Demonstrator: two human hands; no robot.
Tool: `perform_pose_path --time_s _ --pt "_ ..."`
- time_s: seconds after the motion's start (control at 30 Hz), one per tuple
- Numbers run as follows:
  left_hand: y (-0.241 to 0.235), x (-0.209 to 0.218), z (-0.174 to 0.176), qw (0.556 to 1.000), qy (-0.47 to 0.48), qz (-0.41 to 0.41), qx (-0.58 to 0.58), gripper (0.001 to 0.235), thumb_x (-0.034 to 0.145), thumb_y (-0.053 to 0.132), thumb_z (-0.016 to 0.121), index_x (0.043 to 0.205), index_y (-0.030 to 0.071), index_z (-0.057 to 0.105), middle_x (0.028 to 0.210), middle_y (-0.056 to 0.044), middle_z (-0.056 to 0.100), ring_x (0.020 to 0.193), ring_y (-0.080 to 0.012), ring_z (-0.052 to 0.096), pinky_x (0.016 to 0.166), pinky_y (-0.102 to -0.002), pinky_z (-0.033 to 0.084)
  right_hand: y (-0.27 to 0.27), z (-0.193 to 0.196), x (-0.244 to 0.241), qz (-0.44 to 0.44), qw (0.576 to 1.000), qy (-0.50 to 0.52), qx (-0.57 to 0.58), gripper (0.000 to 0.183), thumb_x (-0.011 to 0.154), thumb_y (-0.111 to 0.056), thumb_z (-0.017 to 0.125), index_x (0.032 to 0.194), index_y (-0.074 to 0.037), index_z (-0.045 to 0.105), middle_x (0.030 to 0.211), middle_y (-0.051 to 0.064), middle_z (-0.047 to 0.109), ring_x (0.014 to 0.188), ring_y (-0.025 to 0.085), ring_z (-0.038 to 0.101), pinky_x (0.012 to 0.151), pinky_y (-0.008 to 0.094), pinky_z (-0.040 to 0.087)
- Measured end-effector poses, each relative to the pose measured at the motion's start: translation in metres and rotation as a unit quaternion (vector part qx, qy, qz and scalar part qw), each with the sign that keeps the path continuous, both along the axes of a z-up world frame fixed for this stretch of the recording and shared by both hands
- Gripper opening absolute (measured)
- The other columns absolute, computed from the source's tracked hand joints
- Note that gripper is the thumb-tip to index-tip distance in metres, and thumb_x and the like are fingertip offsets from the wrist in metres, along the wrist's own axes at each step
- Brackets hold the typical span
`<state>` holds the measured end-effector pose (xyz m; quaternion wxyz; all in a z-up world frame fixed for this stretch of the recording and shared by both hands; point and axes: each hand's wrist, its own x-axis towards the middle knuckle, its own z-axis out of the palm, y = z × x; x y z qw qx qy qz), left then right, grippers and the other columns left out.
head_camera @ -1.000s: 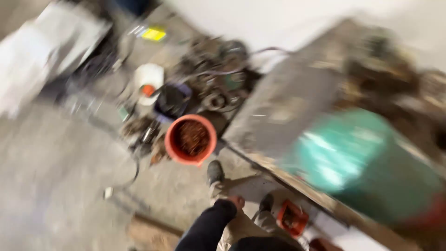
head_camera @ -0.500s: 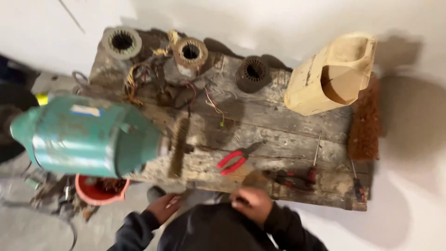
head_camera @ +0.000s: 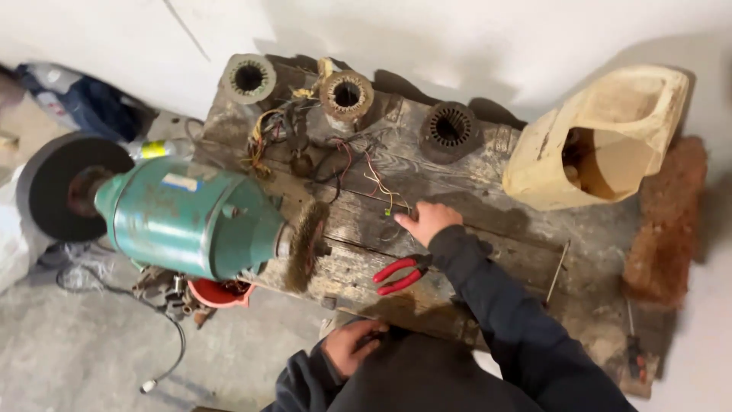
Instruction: Stripping insulation and extracting copper wire from dismantled electric motor components using pliers.
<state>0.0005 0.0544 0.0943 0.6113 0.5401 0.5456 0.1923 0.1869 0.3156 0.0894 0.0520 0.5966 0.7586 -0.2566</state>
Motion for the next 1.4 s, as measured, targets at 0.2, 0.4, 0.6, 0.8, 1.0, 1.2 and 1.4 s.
perform_pose_path --time_s 0.2,0.4,0.6,0.8,1.0,1.2,1.4 --pt "0.038 -0.016 -0.005 0.972 -0.103 -0.055 0.206 0.028 0.093 0.009 0.069 0.121 0.004 0.069 0.117 -0.017 0.073 0.107 -0.0323 0.072 0.092 -0.037 0.056 -0.021 -0.023 0.011 -0.079 0.989 0.086 0.095 0.038 0.093 -0.049 0.067 0.092 -0.011 0.072 0.077 0.016 0.071 0.075 0.038 0.07 0.065 0.049 0.053" --pt "0.071 -0.004 0.022 0.964 -0.261 0.03 0.04 0.021 0.1 0.01 0.064 0.119 0.002 0.071 0.11 -0.016 0.074 0.099 -0.0265 0.07 0.09 -0.034 0.055 -0.097 0.086 0.045 -0.116 0.951 0.235 0.16 0.025 0.09 -0.028 0.077 0.088 -0.005 0.068 0.071 0.014 0.063 0.059 0.03 0.062 0.055 0.042 0.047" --pt "0.103 0.018 0.109 0.83 -0.04 0.036 0.555 0.026 0.09 0.005 0.072 0.115 0.004 0.067 0.118 -0.014 0.066 0.108 -0.0357 0.068 0.096 -0.042 0.056 -0.149 0.121 0.088 0.003 0.934 0.283 0.219 0.02 0.083 -0.021 0.084 0.087 -0.008 0.07 0.078 0.008 0.066 0.063 0.027 0.063 0.055 0.039 0.048" --pt "0.107 0.087 0.153 0.796 0.175 0.032 0.579 0.045 0.079 0.014 0.079 0.119 -0.002 0.067 0.13 -0.025 0.059 0.117 -0.0472 0.06 0.098 -0.049 0.052 -0.178 0.129 0.134 0.045 0.906 0.356 0.223 0.02 0.084 -0.018 0.082 0.093 -0.006 0.069 0.093 0.009 0.073 0.079 0.027 0.072 0.065 0.035 0.056" --pt "0.082 0.101 0.133 0.852 0.141 -0.046 0.503 0.028 0.083 0.023 0.083 0.1 0.009 0.066 0.101 -0.009 0.067 0.1 -0.0334 0.064 0.084 -0.043 0.054 -0.201 0.109 0.174 0.016 0.841 0.536 0.066 0.015 0.098 -0.011 0.07 0.109 -0.002 0.067 0.11 0.011 0.073 0.093 0.024 0.076 0.08 0.033 0.059" --pt "0.062 0.101 0.148 0.932 0.068 -0.169 0.314 0.03 0.087 0.015 0.076 0.113 0.003 0.067 0.091 -0.011 0.067 0.082 -0.0345 0.067 0.07 -0.04 0.052 -0.198 0.109 0.209 -0.02 0.797 0.572 -0.194 0.022 0.104 -0.015 0.06 0.112 0.002 0.069 0.098 0.01 0.071 0.077 0.018 0.069 0.071 0.03 0.056" --pt "0.047 0.108 0.138 0.978 -0.2 -0.053 0.025 0.031 0.096 0.004 0.057 0.124 0.001 0.069 0.092 -0.013 0.069 0.08 -0.0294 0.062 0.075 -0.031 0.053 -0.193 0.133 0.192 0.063 0.849 0.511 -0.122 0.024 0.094 -0.027 0.069 0.095 -0.003 0.068 0.083 0.007 0.064 0.075 0.021 0.061 0.067 0.034 0.049"
